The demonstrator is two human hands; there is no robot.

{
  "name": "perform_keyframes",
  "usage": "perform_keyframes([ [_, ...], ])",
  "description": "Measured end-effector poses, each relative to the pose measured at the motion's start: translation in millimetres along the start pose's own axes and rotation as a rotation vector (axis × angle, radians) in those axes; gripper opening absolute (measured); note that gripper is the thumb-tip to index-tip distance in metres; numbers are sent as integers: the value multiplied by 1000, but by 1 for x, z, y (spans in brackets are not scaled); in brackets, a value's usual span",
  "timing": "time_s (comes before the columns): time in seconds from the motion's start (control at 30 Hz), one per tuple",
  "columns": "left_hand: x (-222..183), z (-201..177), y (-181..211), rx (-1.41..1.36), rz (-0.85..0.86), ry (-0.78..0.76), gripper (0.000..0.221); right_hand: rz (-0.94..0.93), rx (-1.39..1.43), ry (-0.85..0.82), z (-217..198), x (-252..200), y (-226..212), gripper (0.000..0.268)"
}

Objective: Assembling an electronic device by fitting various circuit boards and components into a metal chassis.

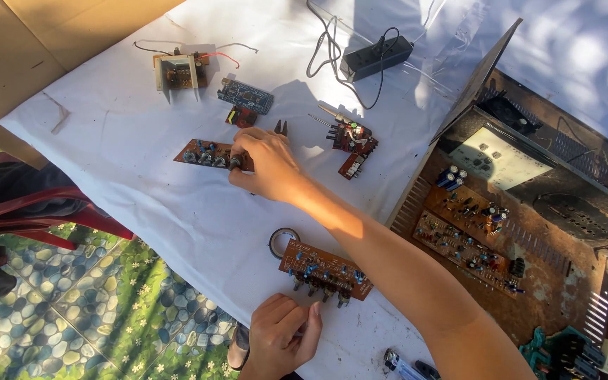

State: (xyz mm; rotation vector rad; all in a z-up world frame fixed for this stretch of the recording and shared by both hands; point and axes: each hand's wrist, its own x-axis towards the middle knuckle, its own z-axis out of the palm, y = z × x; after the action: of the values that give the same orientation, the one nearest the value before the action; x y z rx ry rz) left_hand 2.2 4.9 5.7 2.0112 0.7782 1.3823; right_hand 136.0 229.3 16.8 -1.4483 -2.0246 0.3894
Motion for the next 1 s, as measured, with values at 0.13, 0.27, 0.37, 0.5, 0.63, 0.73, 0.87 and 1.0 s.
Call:
perform_keyframes([
  [0.13,0,1,0,-1,13,7,44,11,9,-108,-47,-23,-20,25],
  [0.27,1,0,0,29,19,19,44,-120,139,-51,-100,-62,-50,22],
  [0.37,3,-2,2,27,33,18,45,-58,127,-23,-143,-102,-62,22],
  [0.5,8,-3,7,36,37,-7,44,99,-38,67,-195,-169,-66,17],
  [0.63,6,-1,4,44,55,-53,43,209,-74,138,-233,-242,-71,23],
  [0.73,6,2,6,62,65,-37,41,395,-176,231,-237,-297,-71,23],
  [0.87,5,3,6,94,68,-35,38,433,-257,220,-218,-365,-54,24],
  [1.0,4,5,7,112,68,-31,36,384,-234,205,-196,-393,-44,26],
])
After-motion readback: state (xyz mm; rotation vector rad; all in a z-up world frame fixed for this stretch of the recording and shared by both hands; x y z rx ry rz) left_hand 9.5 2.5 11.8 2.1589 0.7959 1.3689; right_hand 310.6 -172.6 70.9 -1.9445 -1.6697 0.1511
